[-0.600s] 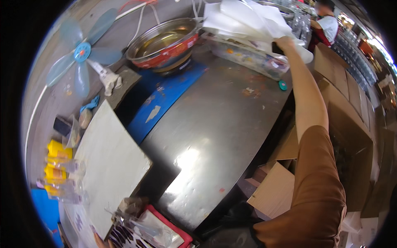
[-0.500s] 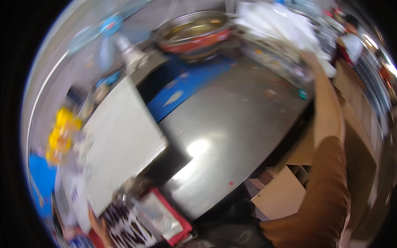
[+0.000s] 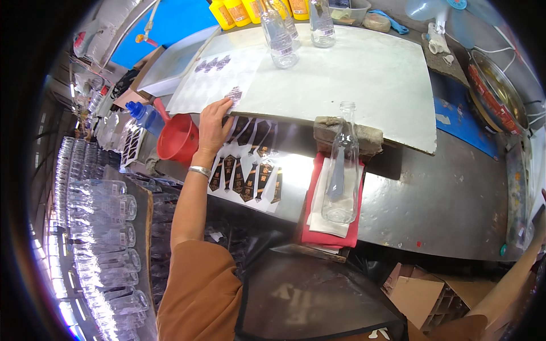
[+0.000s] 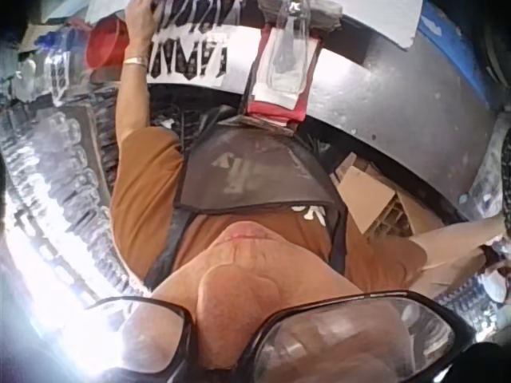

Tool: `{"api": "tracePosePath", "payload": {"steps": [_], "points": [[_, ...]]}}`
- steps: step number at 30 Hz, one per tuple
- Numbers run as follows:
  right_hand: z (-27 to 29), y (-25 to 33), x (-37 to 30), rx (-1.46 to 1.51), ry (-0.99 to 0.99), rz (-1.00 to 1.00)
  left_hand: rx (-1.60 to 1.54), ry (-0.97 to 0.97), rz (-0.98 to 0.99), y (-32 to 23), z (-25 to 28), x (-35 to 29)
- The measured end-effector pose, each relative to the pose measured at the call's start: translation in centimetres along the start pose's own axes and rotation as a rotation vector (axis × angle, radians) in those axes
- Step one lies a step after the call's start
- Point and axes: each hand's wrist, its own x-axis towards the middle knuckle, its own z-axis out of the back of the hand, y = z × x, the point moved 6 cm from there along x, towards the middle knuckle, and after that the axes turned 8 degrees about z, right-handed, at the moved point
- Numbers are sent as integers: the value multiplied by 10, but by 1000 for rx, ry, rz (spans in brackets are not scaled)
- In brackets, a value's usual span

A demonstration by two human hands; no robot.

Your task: The person repeatedly picks clear plastic bottles, applies rectangular labels to their sides using both hands, and places the labeled bottles on the counter. The person handles the bottles one at a time and repeats the labeling cycle throughout the clip.

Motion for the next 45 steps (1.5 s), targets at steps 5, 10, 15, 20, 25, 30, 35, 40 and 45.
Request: {"api": "tracePosePath", "payload": {"steps": [5, 10, 15, 20, 25, 30, 35, 40, 45], "points": [[-3, 240, -1, 363, -77, -61, -208, -81, 81, -6, -2, 12], [-81, 449, -64, 593, 181, -197, -1059, 164, 669, -29, -15, -9], [-150, 595, -161, 607, 772, 210, -1353, 375, 594, -123, -6, -10], [-167, 637, -192, 510, 490, 331, -1205, 278, 207, -200, 40, -2], [-163, 654, -202, 423, 409, 250, -1002, 198, -5, -230, 55, -5], [-158, 657, -199, 367, 350, 305, -724, -2, -193, -242, 59, -16], [-156, 658, -197, 358, 374, 291, -569, 1, -280, -261, 58, -51], [-158, 656, -198, 375, 370, 284, -560, 226, -216, -275, 56, -82], [-161, 648, -201, 471, 322, 300, -667, 142, -268, -266, 59, -71]]}}
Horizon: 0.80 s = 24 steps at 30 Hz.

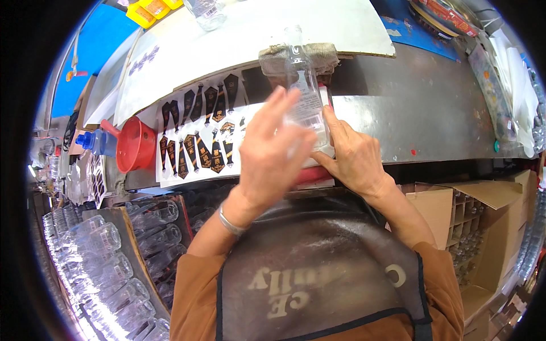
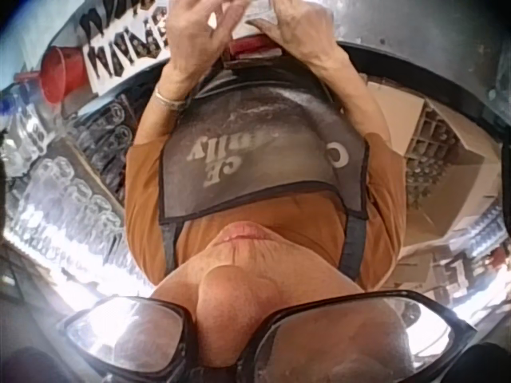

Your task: The person repeatedly picks clear plastic bottles, applies rectangular labels to their sides using both hands, and places the labeled bottles on the counter. The person handles the bottles one at a time and repeats the labeling cycle throughout the clip.

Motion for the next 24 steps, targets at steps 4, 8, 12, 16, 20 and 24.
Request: {"api": "tracePosePath", "payload": {"steps": [4, 8, 12, 16, 20, 24], "points": [[9, -18, -2, 330, 94, -40, -9, 59, 70, 35, -12, 14], [9, -43, 4, 638, 65, -261, 32, 151, -13, 45, -23, 22], [-15, -61, 11, 905, 45, -362, 51, 205, -52, 43, -23, 27], [-18, -57, 24, 967, 79, -344, -270, 192, 184, 53, -17, 13], [-18, -55, 30, 947, 91, -324, -380, 130, 269, 63, -19, 1], [-20, -58, 33, 784, 89, -293, -424, 99, 298, 60, -29, 2]]}}
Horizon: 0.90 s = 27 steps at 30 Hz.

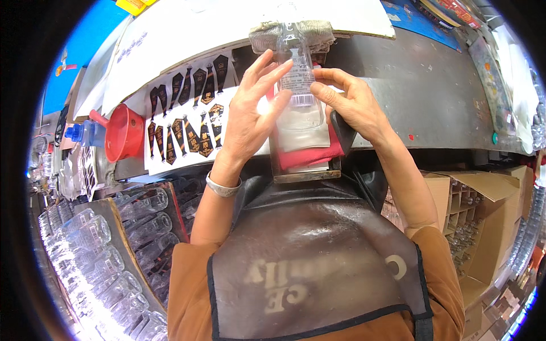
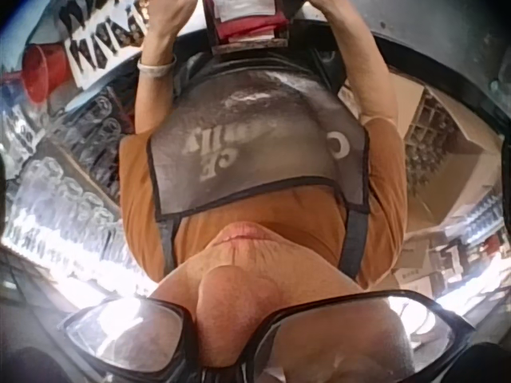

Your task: The person repeatedly picks clear plastic bottles, applies rectangular labels to their sides using both hands, and places the labeled bottles on the counter. The person handles the bottles one at a time and repeats the labeling cycle throughout the clip.

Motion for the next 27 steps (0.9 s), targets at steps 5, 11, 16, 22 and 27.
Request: {"api": "tracePosePath", "payload": {"steps": [5, 11, 16, 22, 27], "points": [[-2, 2, -1, -52, -27, -46, 28, 5, -60, 4, -6, 0], [-2, 4, -1, -98, -24, -56, 1, -12, -54, 6, -7, -1], [2, -2, 0, -33, -41, -13, -5, -26, -45, 5, -8, 0], [41, -37, -7, 606, -319, -200, 45, -25, -43, 1, -9, 0], [31, 17, -6, 222, -107, 105, 59, -35, -27, 0, -8, -1]]}}
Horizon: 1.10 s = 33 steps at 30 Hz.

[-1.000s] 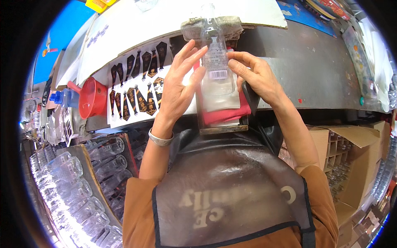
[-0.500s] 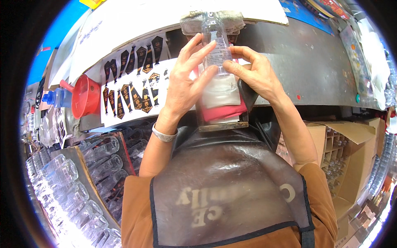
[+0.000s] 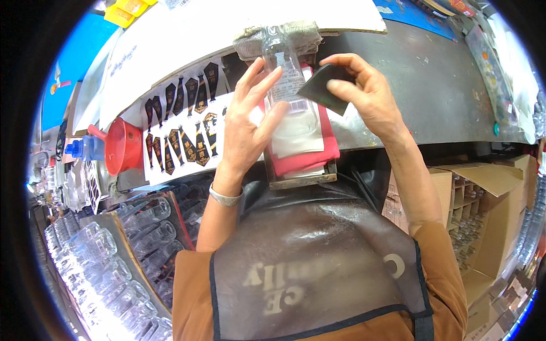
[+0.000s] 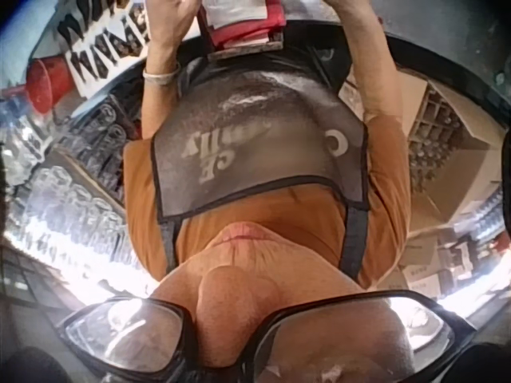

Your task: The person repeatedly picks clear plastic bottles, applies rectangular labels to their sides using both hands, and places the labeled bottles on the counter. The person handles the bottles one at a time and repeats the labeling cycle throughout the clip.

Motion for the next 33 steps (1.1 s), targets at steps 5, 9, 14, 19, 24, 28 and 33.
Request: {"api": "tracePosePath", "payload": {"steps": [5, 9, 14, 19, 24, 28, 33], "points": [[11, 15, 35, -470, -149, 292, -18, 2, 7, -2, -3, 2], [-11, 38, 39, -585, 145, 393, -24, -2, -14, 5, -2, 1], [-19, 61, 59, -697, 136, 460, -84, 85, 11, 6, 0, -11], [-40, 85, 56, -1013, 59, 882, 19, 60, 48, 14, -10, -31], [-94, 69, 4, -1017, 625, 708, 90, -114, -33, 3, -11, -37], [-61, 57, 62, -937, 351, 512, 98, -126, -51, -6, -12, -39], [-89, 68, 13, -998, 565, 820, 1, -24, 8, 8, -10, -38]]}}
